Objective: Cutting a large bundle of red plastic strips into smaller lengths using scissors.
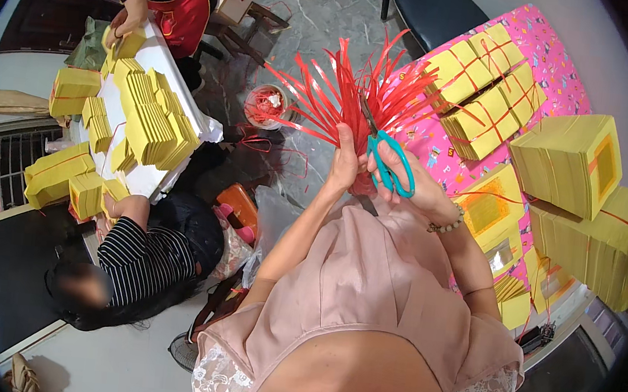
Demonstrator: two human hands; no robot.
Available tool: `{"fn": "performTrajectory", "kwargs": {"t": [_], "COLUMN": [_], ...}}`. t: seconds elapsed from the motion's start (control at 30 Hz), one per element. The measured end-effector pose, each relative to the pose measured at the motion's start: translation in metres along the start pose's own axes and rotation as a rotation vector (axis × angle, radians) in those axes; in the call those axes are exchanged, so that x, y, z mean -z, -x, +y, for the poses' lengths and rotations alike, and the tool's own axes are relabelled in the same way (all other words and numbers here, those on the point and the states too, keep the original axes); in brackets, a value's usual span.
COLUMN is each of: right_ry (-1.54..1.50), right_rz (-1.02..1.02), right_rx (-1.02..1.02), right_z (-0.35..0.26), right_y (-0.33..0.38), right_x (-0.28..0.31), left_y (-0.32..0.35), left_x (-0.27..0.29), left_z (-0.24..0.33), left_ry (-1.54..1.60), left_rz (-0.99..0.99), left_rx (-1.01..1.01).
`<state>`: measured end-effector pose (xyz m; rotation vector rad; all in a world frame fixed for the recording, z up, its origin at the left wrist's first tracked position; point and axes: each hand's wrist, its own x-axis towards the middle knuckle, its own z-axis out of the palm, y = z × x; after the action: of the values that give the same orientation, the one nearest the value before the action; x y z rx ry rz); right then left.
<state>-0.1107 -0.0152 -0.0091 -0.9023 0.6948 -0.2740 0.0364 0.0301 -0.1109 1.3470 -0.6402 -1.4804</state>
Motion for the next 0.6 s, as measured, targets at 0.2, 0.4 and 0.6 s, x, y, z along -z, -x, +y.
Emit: {"fn": "performTrajectory", "kwargs": {"t": [0.2,0.4,0.6], "right_ry": [-0.056,-0.045,-0.018], "right_rz": [0.027,-0.018,-0.098], "right_rx": [0.06,0.042,0.072], "right_z": [0.002,0.001,-0.014], "right_y": [0.0,0.004,0.025], "right_x": [0.0,0.002,-0.001], "left_y": [0.007,0.005,-0.003], "left_x": [-0.006,-0.009,0.003], "left_z": [0.015,0.012,0.003], "left_ry": [-0.004,-0.003,0.072], "left_rz": [0.018,0.068,-0.002], "left_rx": [0.049,0.108,0.038]}}
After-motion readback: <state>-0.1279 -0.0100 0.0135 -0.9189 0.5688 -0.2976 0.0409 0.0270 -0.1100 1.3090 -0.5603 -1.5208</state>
